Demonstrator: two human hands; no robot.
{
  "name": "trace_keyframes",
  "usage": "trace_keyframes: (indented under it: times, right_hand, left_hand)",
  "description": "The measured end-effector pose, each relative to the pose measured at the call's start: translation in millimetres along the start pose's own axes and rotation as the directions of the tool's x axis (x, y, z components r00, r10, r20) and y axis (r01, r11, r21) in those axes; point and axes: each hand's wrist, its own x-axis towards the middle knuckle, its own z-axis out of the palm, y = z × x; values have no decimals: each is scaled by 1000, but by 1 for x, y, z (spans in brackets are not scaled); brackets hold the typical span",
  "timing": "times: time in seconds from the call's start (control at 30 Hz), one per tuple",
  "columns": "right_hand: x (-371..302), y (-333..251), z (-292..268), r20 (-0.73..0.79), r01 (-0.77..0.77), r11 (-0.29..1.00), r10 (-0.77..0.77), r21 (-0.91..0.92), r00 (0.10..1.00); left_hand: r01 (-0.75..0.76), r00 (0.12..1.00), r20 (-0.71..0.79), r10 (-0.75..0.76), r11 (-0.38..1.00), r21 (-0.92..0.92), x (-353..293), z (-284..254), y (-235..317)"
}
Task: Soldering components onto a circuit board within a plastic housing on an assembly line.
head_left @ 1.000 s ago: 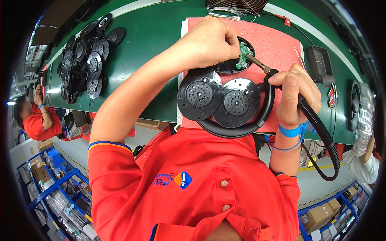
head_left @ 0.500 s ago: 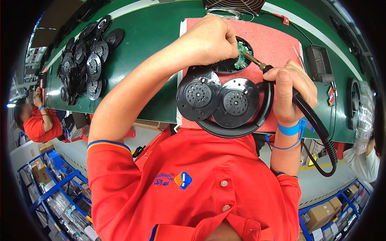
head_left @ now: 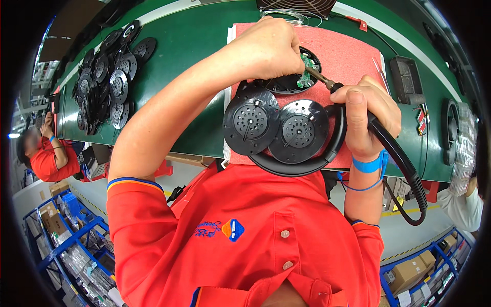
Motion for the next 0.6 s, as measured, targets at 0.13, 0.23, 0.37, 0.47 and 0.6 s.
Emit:
trace_keyframes:
  times: [0.13,0.23,0.37,0.47,0.6]
  right_hand:
    - [0,0,0,4,15,1000,-16,4,1000]
    - [0,-2,-4,-11,7,1000,-7,11,1000]
    - [0,0,-6,-47,23,1000,-22,19,999]
    - [-2,1,-6,-54,16,1000,-15,19,998]
    - [-5,0,-8,-47,46,999,-45,14,998]
  left_hand:
    - [-23,1000,8,23,999,48,1,-1,1]
    - [-37,999,-1,37,995,94,3,1,-3]
    - [-39,999,-1,39,995,93,4,2,-2]
    - [-56,998,-6,57,993,107,5,2,-4]
    - [-58,998,5,58,996,64,3,1,-2]
